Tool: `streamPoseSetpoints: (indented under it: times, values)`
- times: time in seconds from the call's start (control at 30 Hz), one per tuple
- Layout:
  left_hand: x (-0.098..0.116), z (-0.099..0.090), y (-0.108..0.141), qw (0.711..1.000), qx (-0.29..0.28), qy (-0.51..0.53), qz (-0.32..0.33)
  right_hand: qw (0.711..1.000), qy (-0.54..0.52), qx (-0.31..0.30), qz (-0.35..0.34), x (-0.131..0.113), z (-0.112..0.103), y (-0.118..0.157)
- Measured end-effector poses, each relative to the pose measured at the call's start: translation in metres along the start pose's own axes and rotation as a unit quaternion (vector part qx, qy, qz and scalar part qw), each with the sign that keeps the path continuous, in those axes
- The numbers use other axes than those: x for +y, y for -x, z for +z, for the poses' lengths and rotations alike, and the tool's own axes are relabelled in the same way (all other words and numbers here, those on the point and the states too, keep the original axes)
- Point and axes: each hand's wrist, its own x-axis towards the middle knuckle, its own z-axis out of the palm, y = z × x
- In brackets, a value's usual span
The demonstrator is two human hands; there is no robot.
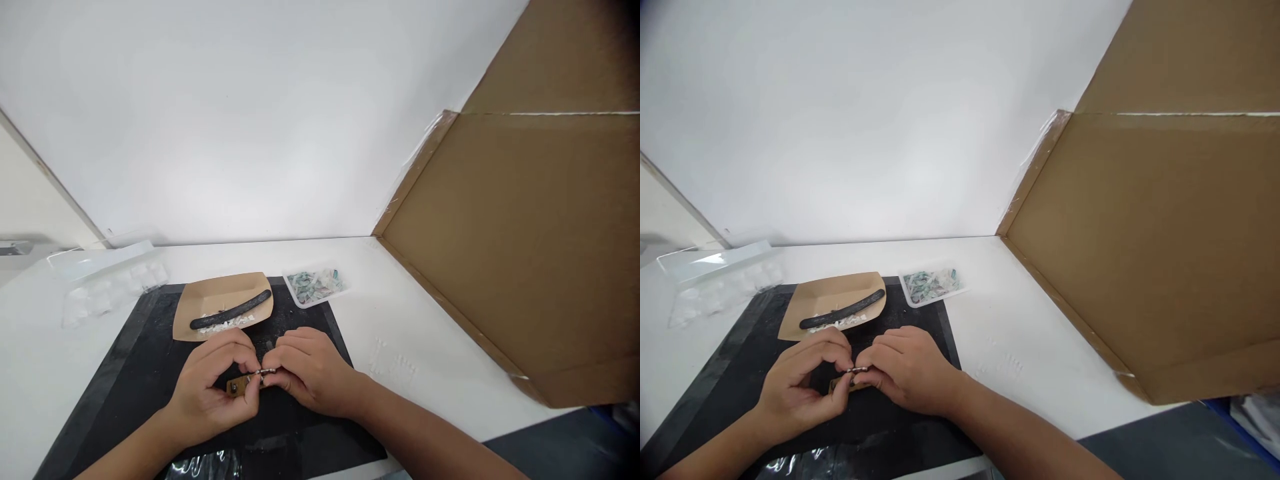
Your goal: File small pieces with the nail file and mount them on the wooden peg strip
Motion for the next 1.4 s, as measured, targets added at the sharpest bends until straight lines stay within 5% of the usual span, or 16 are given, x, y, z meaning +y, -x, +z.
streamPoseSetpoints:
  times: [0.4,0.7,1.07,1.4]
  values:
    - [-0.007,0.002,0.000,0.991,0.017,-0.072,0.115,0.988,-0.124,-0.044,0.077,-0.007,-0.011,-0.001]
    - [-0.006,0.001,-0.001,0.982,0.026,-0.122,0.143,0.962,-0.221,-0.048,0.155,-0.012,-0.013,-0.001]
    - [-0.003,0.001,-0.004,0.997,0.029,-0.041,0.058,0.943,-0.277,0.015,0.185,-0.007,-0.011,0.003]
    - [0.002,-0.001,-0.005,0.999,0.036,0.017,0.033,0.964,-0.213,0.073,0.139,-0.005,-0.009,0.004]
